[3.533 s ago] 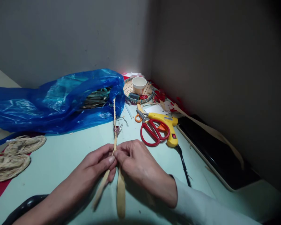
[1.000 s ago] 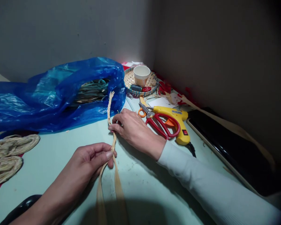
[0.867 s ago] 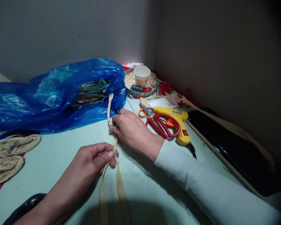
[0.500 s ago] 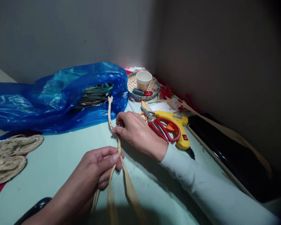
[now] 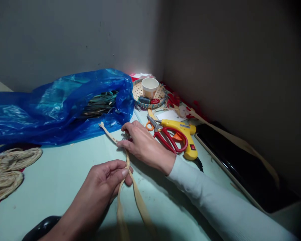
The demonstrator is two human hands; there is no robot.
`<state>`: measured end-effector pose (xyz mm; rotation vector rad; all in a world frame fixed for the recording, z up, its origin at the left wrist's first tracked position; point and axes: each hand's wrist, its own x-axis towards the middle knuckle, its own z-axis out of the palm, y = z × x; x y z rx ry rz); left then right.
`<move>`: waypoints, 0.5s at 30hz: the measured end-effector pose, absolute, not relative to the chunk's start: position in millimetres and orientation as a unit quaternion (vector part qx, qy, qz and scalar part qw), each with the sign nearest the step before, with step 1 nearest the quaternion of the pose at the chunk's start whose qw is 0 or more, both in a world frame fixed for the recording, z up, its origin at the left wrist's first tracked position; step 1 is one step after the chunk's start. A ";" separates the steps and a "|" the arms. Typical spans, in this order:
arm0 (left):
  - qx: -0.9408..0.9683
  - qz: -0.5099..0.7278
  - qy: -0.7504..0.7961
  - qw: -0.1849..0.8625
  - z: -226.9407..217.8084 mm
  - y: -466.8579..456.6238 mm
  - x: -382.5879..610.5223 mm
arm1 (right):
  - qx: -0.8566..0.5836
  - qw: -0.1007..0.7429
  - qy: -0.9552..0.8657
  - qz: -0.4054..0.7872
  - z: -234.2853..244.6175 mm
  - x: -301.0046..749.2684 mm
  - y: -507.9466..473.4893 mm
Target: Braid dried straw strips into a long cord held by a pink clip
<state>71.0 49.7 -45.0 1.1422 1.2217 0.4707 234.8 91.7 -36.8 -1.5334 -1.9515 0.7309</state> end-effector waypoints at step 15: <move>0.427 0.270 0.551 0.665 -40.4 47.2 76.9 | -0.555 0.309 -0.617 0.464 -37.4 227.7 12.1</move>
